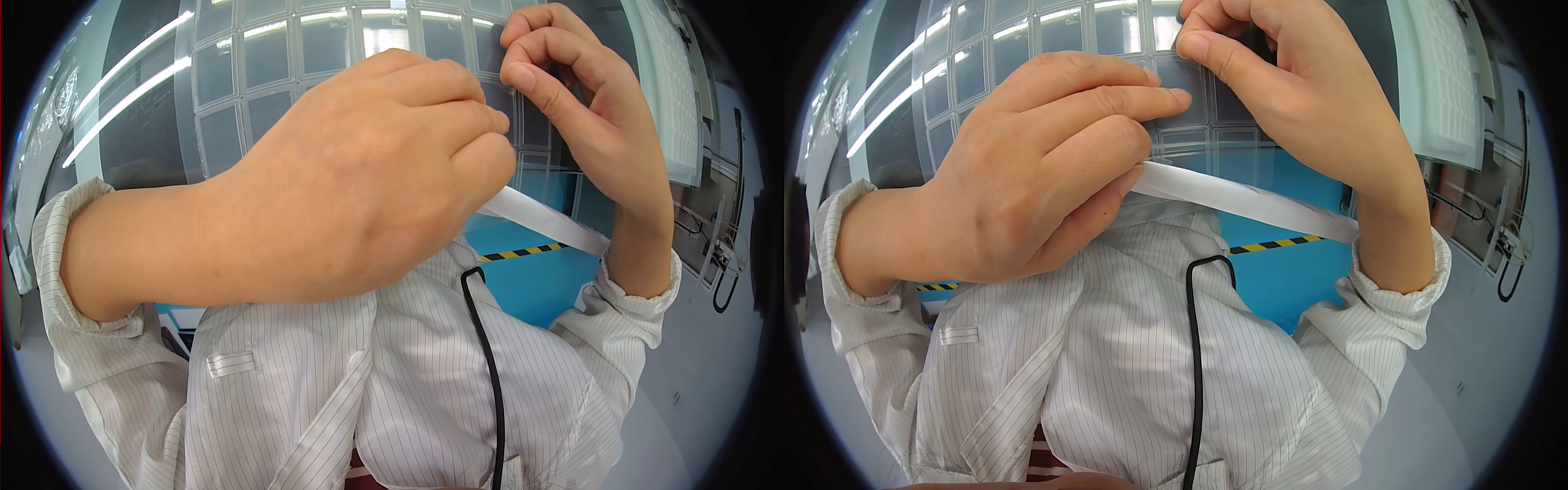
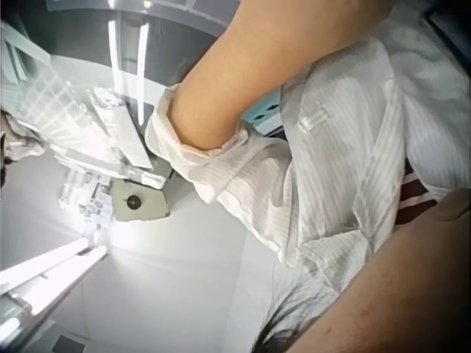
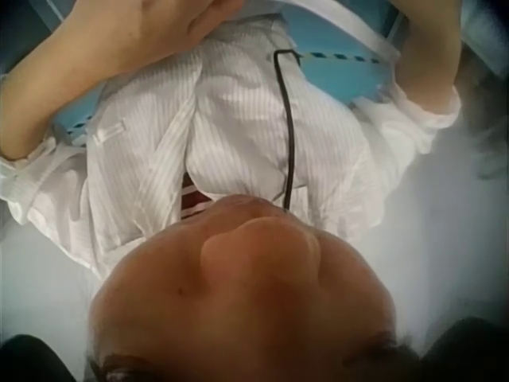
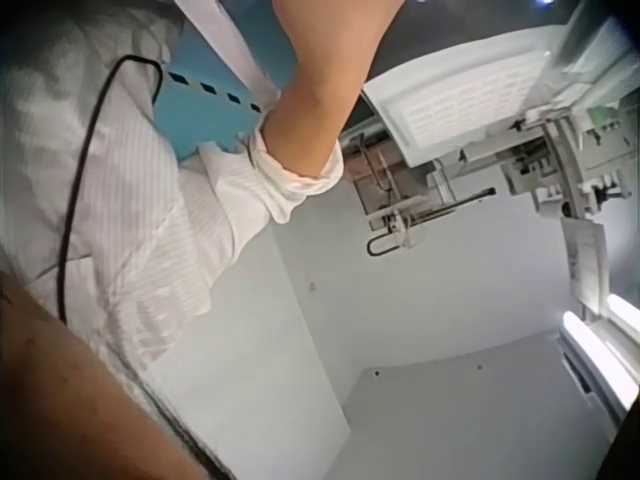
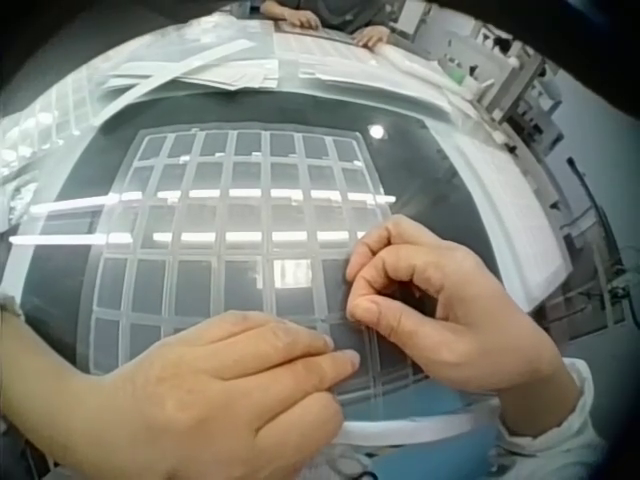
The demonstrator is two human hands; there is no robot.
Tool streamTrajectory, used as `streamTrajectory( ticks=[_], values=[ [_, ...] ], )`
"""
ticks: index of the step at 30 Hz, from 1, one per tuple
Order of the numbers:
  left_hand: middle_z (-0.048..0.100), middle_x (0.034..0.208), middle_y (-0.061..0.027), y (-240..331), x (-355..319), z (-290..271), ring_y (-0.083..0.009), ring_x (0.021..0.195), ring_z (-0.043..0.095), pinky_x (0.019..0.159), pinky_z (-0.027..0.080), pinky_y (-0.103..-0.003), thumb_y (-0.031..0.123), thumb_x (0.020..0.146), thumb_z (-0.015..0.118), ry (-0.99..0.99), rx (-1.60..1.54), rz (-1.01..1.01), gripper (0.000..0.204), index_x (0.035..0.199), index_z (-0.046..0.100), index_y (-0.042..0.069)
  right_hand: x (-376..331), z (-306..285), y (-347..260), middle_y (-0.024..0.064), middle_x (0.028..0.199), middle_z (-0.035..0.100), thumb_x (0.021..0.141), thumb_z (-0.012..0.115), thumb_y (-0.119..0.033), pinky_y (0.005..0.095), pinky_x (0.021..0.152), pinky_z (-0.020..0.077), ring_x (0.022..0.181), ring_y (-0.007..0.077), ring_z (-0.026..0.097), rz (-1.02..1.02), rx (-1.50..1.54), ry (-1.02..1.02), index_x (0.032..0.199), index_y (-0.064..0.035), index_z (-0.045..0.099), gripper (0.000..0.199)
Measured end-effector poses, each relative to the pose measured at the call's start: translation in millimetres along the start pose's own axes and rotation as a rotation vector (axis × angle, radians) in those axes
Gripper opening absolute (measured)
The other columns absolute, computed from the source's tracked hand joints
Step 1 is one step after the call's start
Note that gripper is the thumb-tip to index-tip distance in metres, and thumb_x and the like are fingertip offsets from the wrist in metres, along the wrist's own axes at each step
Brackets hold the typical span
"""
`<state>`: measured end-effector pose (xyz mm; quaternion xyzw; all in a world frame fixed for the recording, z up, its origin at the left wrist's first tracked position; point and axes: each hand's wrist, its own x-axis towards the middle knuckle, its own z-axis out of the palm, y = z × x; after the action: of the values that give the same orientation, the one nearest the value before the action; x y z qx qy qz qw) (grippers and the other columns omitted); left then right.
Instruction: Peeling adhesive strips and applying them to a plastic grid tray as part of an assembly process.
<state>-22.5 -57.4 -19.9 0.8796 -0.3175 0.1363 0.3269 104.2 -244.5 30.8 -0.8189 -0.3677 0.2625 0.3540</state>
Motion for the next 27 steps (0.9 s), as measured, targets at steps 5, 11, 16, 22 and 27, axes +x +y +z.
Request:
streamTrajectory(
  ticks=[5,11,16,22,27],
  values=[
    [0.069,0.117,-0.0191,1,3,1,-0.0381,0.104,0.066,0.085,0.054,-0.044,-0.002,0.075,0.071,0.037,-0.034,0.025,0.020,0.091,0.060,-0.002,-4,-2,-18,0.0072,0.107,0.055,0.092,0.071,-0.006,0.0250,0.078,0.0426,0.090,0.0129,0.052,0.098,-0.078,-0.012,0.092,0.0006,0.064,0.009],
    [0.069,0.118,-0.0188,2,2,-1,-0.0378,0.104,0.065,0.086,0.054,-0.044,-0.002,0.074,0.071,-0.036,0.006,-0.012,0.021,0.092,0.060,-0.002,-4,8,5,0.0068,0.107,0.055,0.088,0.075,-0.004,0.0250,0.076,0.0431,0.088,0.0131,0.052,-0.037,-0.104,0.039,0.092,-0.0017,0.064,0.012],
    [0.069,0.119,-0.0189,1,3,1,-0.0384,0.104,0.065,0.087,0.053,-0.044,-0.003,0.077,0.071,0.043,-0.035,0.026,0.019,0.092,0.059,-0.001,-6,7,32,0.0083,0.107,0.057,0.090,0.074,-0.005,0.0259,0.078,0.0449,0.091,0.0146,0.054,-0.342,-0.221,0.131,0.093,-0.0008,0.064,0.011],
    [0.069,0.119,-0.0189,0,2,0,-0.0387,0.104,0.065,0.086,0.053,-0.044,-0.003,0.078,0.071,0.014,-0.010,0.030,0.019,0.093,0.059,-0.001,-5,1,29,0.0105,0.108,0.058,0.095,0.070,-0.009,0.0270,0.086,0.0449,0.099,0.0173,0.056,-0.249,0.003,0.054,0.094,0.0006,0.065,0.010],
    [0.069,0.121,-0.0183,0,1,-1,-0.0383,0.106,0.064,0.087,0.053,-0.044,-0.002,0.077,0.071,-0.013,-0.022,0.015,0.021,0.093,0.059,-0.001,-4,-1,20,0.0100,0.106,0.057,0.097,0.065,-0.009,0.0268,0.083,0.0432,0.095,0.0154,0.053,-0.121,-0.043,-0.010,0.092,0.0010,0.063,0.011]
  ],
)
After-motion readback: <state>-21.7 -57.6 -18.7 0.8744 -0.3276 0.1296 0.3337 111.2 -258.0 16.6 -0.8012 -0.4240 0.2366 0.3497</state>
